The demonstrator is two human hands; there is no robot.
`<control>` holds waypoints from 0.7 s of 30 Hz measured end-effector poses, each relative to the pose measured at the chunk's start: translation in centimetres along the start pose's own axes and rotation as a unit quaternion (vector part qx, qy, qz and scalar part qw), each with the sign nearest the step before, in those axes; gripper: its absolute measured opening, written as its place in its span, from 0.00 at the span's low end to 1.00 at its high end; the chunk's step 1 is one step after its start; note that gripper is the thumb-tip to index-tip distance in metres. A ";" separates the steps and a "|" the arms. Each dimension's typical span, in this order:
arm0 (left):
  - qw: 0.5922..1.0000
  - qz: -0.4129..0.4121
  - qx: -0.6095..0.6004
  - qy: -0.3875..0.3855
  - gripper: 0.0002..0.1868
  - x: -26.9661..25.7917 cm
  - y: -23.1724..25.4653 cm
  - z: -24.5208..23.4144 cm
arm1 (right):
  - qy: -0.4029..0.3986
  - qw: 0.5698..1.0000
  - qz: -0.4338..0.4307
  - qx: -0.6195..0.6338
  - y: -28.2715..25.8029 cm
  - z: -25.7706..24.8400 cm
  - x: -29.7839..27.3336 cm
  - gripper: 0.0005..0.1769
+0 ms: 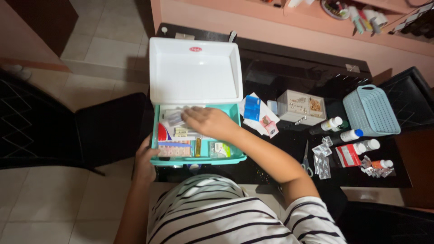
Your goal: The person organizes various small items on a table into a light blue plastic basket and a white storage box. They handle packets, bottles, and a small box, using scissors to cut open a packet before placing the contents into the basket.
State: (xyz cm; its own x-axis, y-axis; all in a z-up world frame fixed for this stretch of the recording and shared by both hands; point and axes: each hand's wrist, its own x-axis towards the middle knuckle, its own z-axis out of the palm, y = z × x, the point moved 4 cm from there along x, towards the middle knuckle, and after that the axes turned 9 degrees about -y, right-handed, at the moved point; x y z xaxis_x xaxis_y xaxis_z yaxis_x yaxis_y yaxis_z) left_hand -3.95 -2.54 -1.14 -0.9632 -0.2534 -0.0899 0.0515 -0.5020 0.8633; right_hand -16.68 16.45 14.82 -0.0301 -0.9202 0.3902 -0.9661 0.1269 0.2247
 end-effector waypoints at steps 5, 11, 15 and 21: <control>1.000 0.008 -0.024 0.004 0.41 -0.1 -0.6 0.0 | 0.040 0.993 0.099 -0.059 6.2 -2.0 -0.9 0.21; 1.000 0.016 -0.023 0.005 0.41 0.3 -1.0 -0.2 | -0.027 0.979 0.154 -0.128 11.1 -0.1 0.1 0.27; 0.999 0.029 -0.032 0.005 0.41 0.6 -1.4 -0.6 | 0.064 0.976 0.188 0.087 12.3 -0.3 -4.7 0.32; 0.999 0.033 -0.009 0.014 0.43 0.6 -1.8 -0.9 | 0.187 0.763 0.412 0.462 13.0 8.2 -15.2 0.26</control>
State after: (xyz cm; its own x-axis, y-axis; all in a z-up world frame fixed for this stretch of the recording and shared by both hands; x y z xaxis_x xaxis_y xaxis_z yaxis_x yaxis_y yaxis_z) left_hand -4.34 -2.51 -3.18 -0.9501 -0.3085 -0.0470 0.1196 -0.4990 0.8583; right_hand -30.85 29.06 4.53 -0.8161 -0.4773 0.3258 -0.4329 0.1313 -0.8918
